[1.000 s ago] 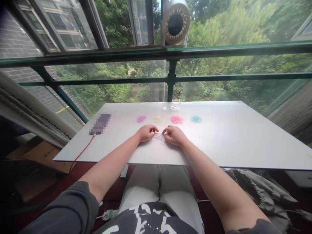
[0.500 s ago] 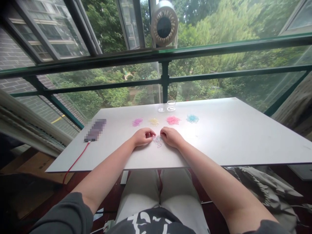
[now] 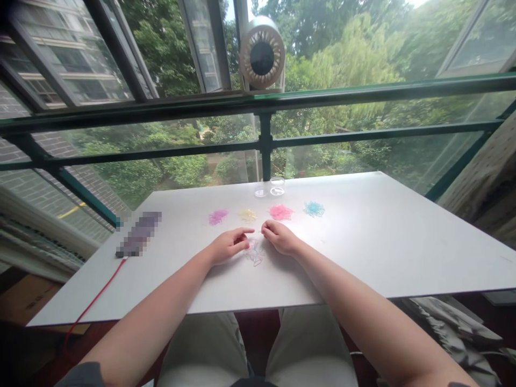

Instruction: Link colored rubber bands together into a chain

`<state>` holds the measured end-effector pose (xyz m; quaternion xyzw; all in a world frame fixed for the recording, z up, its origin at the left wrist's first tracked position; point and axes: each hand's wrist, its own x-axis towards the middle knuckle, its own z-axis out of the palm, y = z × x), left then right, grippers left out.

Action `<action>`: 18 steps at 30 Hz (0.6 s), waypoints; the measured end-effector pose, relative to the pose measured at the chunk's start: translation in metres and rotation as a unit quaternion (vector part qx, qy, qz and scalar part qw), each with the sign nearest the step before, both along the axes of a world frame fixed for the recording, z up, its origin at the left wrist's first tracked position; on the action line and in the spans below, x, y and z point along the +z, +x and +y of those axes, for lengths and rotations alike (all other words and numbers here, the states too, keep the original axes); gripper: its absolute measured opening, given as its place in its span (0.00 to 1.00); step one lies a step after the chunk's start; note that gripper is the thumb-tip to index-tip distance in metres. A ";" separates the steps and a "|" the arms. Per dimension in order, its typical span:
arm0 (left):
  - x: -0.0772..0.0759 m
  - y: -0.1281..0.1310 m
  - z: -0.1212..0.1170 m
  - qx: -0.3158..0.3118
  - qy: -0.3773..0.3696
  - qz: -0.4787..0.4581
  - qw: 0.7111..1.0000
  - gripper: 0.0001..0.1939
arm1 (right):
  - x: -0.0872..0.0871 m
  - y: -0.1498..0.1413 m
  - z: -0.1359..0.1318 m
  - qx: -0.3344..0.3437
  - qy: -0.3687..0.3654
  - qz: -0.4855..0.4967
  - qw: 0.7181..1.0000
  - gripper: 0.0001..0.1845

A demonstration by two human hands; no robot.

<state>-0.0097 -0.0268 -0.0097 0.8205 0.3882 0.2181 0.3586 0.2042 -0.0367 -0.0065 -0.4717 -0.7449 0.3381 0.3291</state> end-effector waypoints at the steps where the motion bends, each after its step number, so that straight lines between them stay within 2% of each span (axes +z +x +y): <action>1: 0.001 0.002 0.000 0.007 -0.002 0.003 1.000 0.22 | 0.003 -0.001 0.002 0.008 -0.021 0.013 1.000 0.09; 5: 0.006 0.008 0.010 0.038 -0.055 0.003 0.998 0.21 | 0.013 -0.011 0.016 0.041 -0.112 0.084 0.989 0.10; 8: 0.011 0.013 0.027 0.022 -0.114 -0.008 0.993 0.20 | 0.014 -0.020 0.029 0.062 -0.155 0.127 0.978 0.11; 11: 0.011 0.017 0.038 0.031 -0.150 -0.045 0.987 0.20 | 0.009 -0.026 0.039 0.056 -0.151 0.144 0.976 0.12; 13: 0.006 0.020 0.039 0.062 -0.122 -0.084 0.987 0.19 | 0.003 -0.029 0.040 0.039 -0.134 0.151 0.979 0.12; 15: 0.000 0.021 0.036 0.066 -0.066 -0.118 0.989 0.16 | -0.002 -0.030 0.038 0.022 -0.113 0.149 0.982 0.11; 18: -0.006 0.021 0.029 0.062 -0.071 -0.130 0.987 0.15 | -0.006 -0.031 0.033 0.012 -0.085 0.131 0.988 0.08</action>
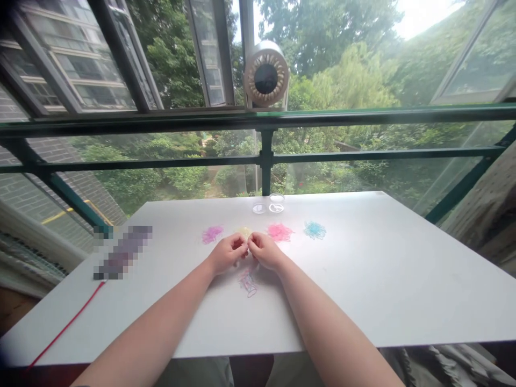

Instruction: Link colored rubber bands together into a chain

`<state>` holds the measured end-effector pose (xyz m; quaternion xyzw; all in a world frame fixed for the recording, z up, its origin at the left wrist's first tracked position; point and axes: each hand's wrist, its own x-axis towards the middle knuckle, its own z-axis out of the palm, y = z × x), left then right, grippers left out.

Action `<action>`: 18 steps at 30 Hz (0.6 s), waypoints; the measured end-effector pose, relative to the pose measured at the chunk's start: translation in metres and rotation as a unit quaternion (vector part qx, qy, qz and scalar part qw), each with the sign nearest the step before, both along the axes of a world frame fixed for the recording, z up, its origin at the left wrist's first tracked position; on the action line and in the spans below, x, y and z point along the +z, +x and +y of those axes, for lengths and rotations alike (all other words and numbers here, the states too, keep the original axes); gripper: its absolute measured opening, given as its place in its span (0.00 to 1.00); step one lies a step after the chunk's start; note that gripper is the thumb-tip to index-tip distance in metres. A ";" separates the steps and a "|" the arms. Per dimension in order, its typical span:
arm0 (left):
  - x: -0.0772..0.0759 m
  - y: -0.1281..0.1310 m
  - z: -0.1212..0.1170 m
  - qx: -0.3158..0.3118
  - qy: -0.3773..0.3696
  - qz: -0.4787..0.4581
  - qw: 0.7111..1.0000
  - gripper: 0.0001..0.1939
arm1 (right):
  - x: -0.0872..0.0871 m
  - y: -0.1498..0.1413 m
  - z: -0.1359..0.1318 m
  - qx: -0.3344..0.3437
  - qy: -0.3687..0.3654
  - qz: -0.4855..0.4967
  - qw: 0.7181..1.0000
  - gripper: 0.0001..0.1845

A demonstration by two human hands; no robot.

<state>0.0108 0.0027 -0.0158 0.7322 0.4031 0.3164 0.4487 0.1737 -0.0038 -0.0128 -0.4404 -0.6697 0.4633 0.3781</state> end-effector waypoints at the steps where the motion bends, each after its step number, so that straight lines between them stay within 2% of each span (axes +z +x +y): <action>1: 0.000 0.000 -0.002 -0.001 -0.003 -0.002 1.000 0.15 | 0.000 0.000 -0.001 0.000 0.006 -0.008 1.000 0.07; 9: 0.005 -0.001 -0.003 0.007 -0.022 -0.002 1.000 0.15 | -0.004 0.005 -0.002 -0.017 0.068 -0.065 0.995 0.05; 18: 0.006 0.001 -0.001 0.016 -0.047 -0.051 0.997 0.09 | 0.003 0.009 -0.004 0.003 0.034 -0.023 0.999 0.07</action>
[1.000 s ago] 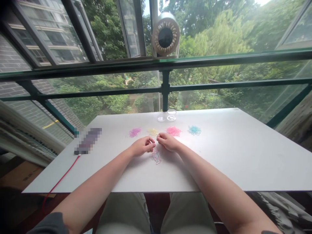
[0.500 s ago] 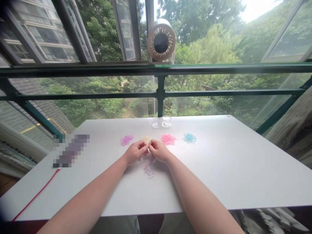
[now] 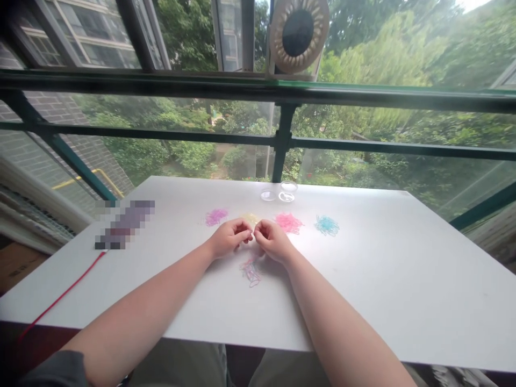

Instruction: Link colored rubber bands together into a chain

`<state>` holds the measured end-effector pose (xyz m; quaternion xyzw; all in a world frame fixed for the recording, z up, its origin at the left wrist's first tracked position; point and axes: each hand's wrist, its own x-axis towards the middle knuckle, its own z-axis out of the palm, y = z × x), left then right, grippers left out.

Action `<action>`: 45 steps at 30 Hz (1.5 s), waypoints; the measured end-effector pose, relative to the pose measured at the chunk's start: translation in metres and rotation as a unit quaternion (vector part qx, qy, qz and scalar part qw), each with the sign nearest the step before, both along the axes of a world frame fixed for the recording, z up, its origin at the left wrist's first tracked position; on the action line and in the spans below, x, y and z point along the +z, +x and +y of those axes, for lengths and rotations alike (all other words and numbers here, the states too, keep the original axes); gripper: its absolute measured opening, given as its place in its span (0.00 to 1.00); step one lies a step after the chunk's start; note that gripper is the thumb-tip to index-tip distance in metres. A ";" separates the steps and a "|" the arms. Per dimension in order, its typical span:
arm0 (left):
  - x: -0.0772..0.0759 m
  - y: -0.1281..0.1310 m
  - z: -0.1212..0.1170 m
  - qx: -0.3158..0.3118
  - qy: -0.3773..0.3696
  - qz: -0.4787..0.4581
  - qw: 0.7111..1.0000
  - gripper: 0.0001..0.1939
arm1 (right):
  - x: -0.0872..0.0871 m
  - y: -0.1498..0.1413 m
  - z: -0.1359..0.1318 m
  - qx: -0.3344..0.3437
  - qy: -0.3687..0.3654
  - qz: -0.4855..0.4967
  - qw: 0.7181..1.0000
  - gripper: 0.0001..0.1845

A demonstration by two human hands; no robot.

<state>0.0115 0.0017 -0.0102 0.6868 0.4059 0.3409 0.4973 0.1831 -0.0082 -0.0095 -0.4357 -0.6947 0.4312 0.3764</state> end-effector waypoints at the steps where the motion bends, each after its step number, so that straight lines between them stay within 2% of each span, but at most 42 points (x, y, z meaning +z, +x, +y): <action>1: 0.000 0.000 0.000 0.003 -0.005 0.001 1.000 0.09 | 0.001 0.000 -0.001 -0.002 0.000 0.001 1.000 0.07; 6: 0.002 -0.003 0.001 -0.007 0.013 -0.004 1.000 0.09 | 0.004 -0.001 -0.003 -0.006 0.012 -0.011 1.000 0.06; 10: 0.003 -0.005 0.000 -0.017 0.001 -0.010 1.000 0.12 | 0.002 0.000 -0.004 -0.004 0.030 -0.031 0.999 0.05; 20: 0.001 -0.010 0.000 0.008 0.030 0.031 0.999 0.12 | 0.004 0.001 -0.005 -0.017 0.087 -0.060 0.994 0.03; 27: 0.000 -0.010 0.000 0.015 0.034 0.025 0.999 0.11 | 0.003 0.002 -0.006 0.002 0.091 -0.050 0.995 0.01; 32: 0.000 -0.010 -0.002 0.017 0.040 0.030 0.999 0.12 | 0.004 0.002 -0.008 0.044 0.085 -0.034 0.995 0.05; 38: 0.004 -0.008 -0.005 0.010 0.065 0.054 0.996 0.11 | 0.005 0.001 -0.008 -0.002 0.111 -0.081 0.991 0.02; 45: 0.007 -0.006 -0.007 0.000 0.104 0.064 0.992 0.11 | 0.007 0.001 -0.010 -0.002 0.124 -0.066 0.990 0.02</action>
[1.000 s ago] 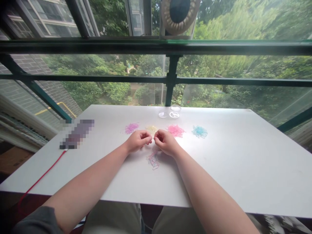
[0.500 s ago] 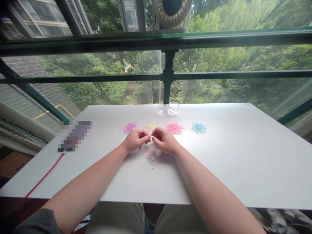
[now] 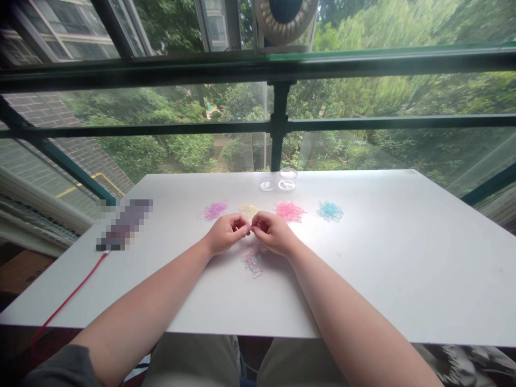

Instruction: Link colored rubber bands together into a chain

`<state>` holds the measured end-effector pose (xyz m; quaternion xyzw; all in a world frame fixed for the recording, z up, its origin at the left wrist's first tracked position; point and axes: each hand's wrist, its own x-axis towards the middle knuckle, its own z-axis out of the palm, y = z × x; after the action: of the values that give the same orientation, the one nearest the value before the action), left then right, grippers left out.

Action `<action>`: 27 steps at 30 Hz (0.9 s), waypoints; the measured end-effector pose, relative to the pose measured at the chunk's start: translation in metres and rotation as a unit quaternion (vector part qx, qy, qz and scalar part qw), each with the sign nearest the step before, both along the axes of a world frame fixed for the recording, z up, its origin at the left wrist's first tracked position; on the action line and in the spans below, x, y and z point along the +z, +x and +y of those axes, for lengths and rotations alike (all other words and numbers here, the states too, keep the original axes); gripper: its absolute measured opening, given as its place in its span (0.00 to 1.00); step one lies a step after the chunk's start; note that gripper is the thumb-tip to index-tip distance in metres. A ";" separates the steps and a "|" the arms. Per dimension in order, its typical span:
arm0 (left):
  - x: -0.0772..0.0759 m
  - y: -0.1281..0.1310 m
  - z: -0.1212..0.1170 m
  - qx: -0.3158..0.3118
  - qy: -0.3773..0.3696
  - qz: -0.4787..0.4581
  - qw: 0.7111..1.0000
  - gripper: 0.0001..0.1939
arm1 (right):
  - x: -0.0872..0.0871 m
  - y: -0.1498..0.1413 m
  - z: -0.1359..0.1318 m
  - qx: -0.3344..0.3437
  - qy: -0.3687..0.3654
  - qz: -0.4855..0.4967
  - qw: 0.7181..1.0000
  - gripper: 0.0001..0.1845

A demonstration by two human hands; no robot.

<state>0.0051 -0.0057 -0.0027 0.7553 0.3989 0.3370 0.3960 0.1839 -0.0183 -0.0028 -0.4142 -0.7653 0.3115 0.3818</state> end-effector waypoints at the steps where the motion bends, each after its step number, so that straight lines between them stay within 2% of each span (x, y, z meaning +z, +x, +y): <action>1: 0.000 0.000 0.000 0.000 0.004 -0.001 1.000 0.11 | 0.000 0.000 0.000 -0.002 0.000 0.001 1.000 0.02; 13: 0.002 -0.001 0.000 0.034 0.019 0.000 0.999 0.12 | 0.002 -0.001 0.001 -0.012 0.002 0.026 1.000 0.04; 23: 0.003 0.001 -0.006 -0.011 0.025 -0.015 1.000 0.12 | 0.001 -0.001 0.003 -0.024 -0.007 0.041 0.999 0.03; 27: 0.002 0.001 -0.006 -0.029 0.028 -0.009 0.999 0.12 | 0.002 -0.001 0.001 -0.003 -0.015 0.043 0.999 0.02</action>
<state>0.0056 -0.0117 -0.0010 0.7741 0.3640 0.3434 0.3878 0.1826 -0.0169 -0.0004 -0.4085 -0.7422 0.3389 0.4091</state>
